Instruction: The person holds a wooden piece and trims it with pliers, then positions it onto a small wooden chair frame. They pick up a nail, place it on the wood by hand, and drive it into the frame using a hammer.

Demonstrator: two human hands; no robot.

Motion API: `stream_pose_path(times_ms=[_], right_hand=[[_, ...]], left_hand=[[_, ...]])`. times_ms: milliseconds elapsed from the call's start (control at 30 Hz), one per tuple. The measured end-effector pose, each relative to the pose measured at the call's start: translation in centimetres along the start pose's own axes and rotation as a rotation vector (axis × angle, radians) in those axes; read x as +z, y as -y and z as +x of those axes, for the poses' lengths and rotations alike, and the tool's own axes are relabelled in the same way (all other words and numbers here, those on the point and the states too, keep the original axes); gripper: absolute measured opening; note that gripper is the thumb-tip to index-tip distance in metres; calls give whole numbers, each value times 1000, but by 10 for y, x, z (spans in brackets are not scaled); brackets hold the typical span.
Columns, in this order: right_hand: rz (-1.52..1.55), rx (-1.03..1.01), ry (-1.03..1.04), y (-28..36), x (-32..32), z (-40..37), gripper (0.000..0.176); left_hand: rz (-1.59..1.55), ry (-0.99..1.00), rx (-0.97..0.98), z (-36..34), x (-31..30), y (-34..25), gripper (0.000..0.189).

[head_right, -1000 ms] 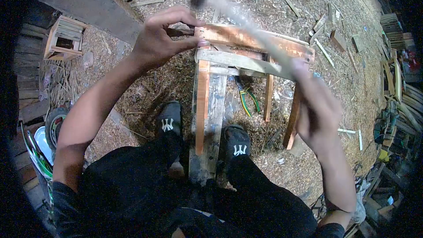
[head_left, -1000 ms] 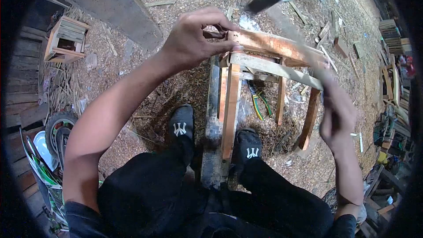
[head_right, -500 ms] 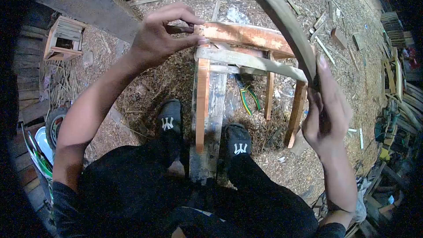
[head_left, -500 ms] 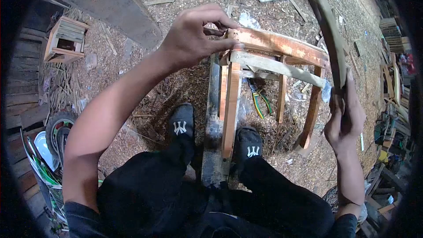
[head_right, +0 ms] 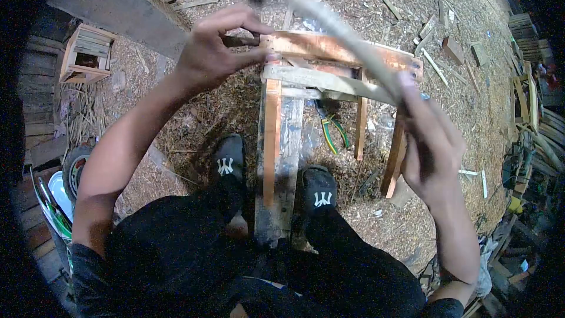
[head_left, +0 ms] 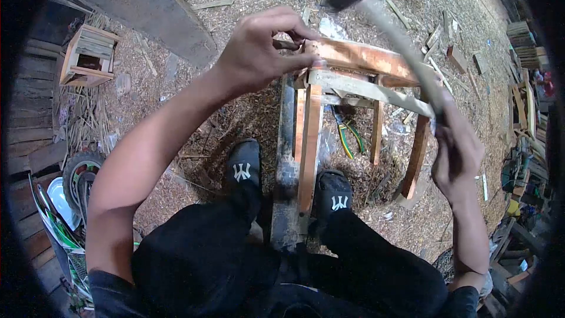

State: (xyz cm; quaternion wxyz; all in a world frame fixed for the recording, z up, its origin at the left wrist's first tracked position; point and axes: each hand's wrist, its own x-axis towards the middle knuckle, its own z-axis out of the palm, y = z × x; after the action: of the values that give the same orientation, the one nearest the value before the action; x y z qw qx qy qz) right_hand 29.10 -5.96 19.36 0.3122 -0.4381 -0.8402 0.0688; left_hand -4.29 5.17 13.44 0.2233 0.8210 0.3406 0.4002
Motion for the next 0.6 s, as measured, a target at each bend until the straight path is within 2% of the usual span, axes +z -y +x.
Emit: stream_pose_path(times_ms=[33, 67, 133, 200, 267, 300, 333, 400, 467, 533, 567, 600], right_hand=[[-9, -30, -140, -1, 5, -1, 76], [-11, -31, -140, 0, 2, -2, 76], [-179, 122, 390, 3, -4, -4, 69], [-125, 147, 361, 0, -2, -1, 66], [-54, -19, -18, -2, 1, -3, 74], [-61, -29, -133, -1, 4, -3, 76], [-66, -29, -132, 0, 0, -4, 76], [-220, 148, 398, 3, -8, -3, 70], [-119, 210, 362, 3, -5, -2, 70], [-2, 24, 4, -4, -3, -4, 80], [-37, 11, -100, 0, 1, -3, 81], [-41, 11, -101, 3, -2, -1, 81]], left_hand=[[-11, 15, -12, -1, -1, 1, 28], [-12, 14, -11, -1, -2, 1, 28], [100, 116, 58, 1, -8, 1, 28], [133, 115, 49, 4, -9, -4, 28], [151, 118, 10, -1, -7, -6, 27], [60, 103, -52, -2, -5, -5, 29], [-27, 84, -105, 0, -4, -5, 31], [-17, 80, -76, 2, -4, -4, 31], [35, 35, 64, 2, -4, 0, 27], [62, 39, 45, -2, -2, 2, 29], [26, 29, 29, -3, 0, 2, 29], [-5, 16, 21, 0, 0, 1, 29]])
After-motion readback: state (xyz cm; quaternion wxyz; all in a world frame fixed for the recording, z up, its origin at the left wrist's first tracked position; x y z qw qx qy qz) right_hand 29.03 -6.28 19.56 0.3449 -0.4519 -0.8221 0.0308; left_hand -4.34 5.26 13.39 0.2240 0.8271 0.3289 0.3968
